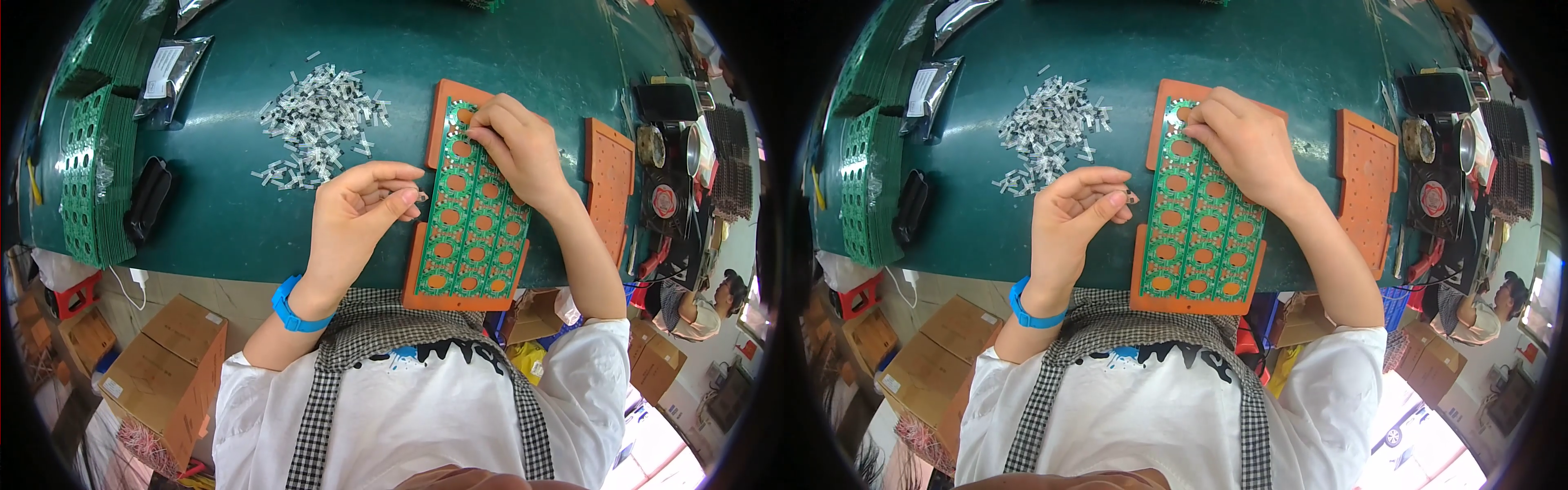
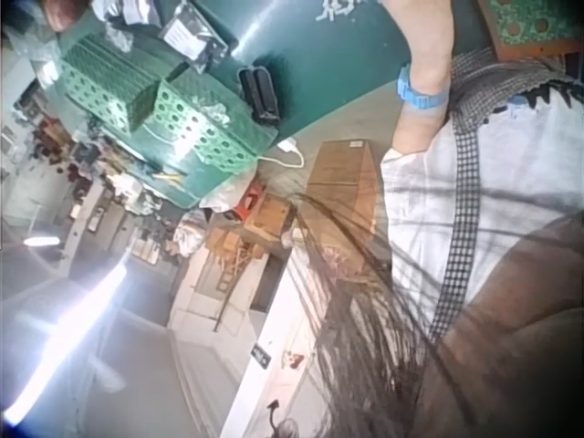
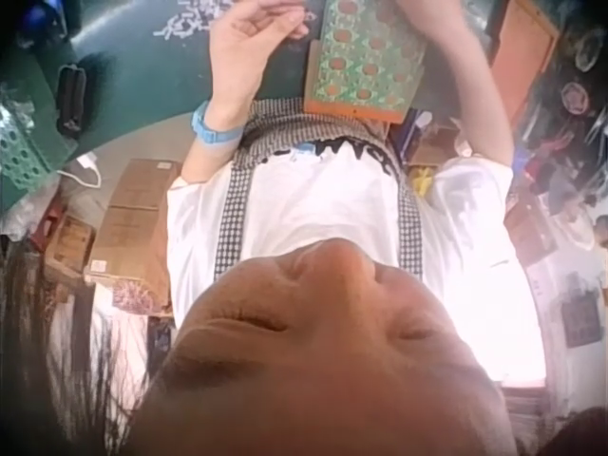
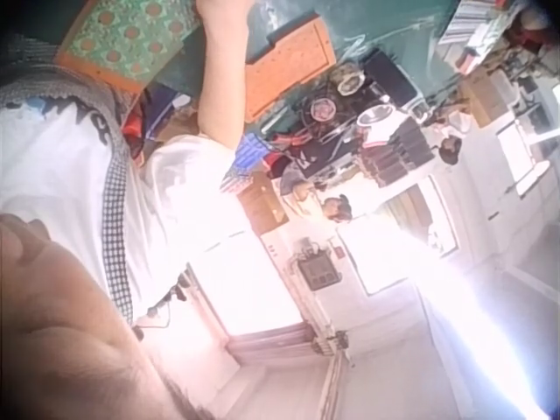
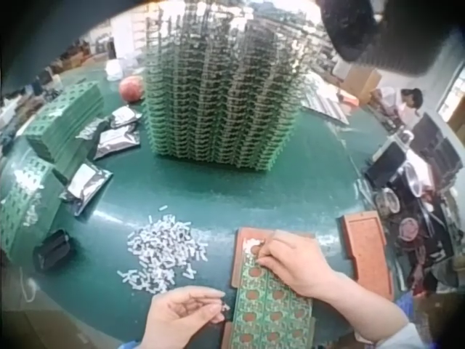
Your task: The person inserts small electronic components into a green circuit board by hand, which is held steady in a jig.
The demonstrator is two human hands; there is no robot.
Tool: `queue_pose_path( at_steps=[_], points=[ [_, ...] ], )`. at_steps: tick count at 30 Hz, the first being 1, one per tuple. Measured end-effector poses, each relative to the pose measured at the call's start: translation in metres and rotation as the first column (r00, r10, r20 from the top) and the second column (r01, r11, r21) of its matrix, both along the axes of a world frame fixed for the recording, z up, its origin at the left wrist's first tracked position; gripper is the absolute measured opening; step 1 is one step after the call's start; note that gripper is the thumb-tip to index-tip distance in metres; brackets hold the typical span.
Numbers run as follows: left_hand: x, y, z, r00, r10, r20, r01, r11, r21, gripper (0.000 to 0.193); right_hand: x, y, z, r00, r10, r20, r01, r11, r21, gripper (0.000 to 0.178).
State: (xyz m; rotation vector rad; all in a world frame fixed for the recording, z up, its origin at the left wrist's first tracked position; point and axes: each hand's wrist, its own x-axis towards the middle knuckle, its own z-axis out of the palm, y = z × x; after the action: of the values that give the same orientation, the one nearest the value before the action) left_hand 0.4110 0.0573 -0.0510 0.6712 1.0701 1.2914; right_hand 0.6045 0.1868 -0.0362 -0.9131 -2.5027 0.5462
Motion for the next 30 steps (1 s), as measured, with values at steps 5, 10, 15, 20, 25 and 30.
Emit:
queue_pose_path(
  at_steps=[5, 10, 15, 20, 25, 30],
  points=[
    [-0.002, -0.001, -0.001, 0.999, -0.053, 0.003, 0.053, 0.999, 0.013, 0.018, 0.004, -0.005, -0.005, 0.998, -0.020, 0.066, 0.001, 0.962, 0.273, 0.011],
    [0.004, -0.003, 0.001, 0.999, -0.004, 0.044, 0.004, 1.000, 0.005, 0.024, 0.004, -0.011, 0.004, 0.993, 0.065, 0.102, -0.100, 0.916, 0.389, 0.014],
    [0.008, -0.004, 0.000, 0.997, -0.059, 0.042, 0.058, 0.998, 0.010, 0.029, 0.002, -0.020, 0.004, 0.992, 0.056, 0.114, -0.102, 0.889, 0.446, 0.021],
    [0.010, -0.008, 0.006, 0.987, -0.132, 0.094, 0.133, 0.991, 0.001, 0.036, -0.006, -0.059, 0.028, 0.976, 0.009, -0.218, -0.112, 0.877, -0.467, 0.027],
    [0.003, -0.006, 0.009, 0.946, -0.250, 0.205, 0.263, 0.964, -0.035, 0.038, 0.004, -0.056, 0.020, 0.932, 0.121, -0.342, -0.299, 0.792, -0.533, 0.017],
    [0.005, -0.006, 0.005, 0.934, -0.287, 0.212, 0.302, 0.952, -0.045, 0.029, 0.003, -0.053, 0.018, 0.969, 0.126, -0.211, -0.186, 0.938, -0.293, 0.009]
  ],
)
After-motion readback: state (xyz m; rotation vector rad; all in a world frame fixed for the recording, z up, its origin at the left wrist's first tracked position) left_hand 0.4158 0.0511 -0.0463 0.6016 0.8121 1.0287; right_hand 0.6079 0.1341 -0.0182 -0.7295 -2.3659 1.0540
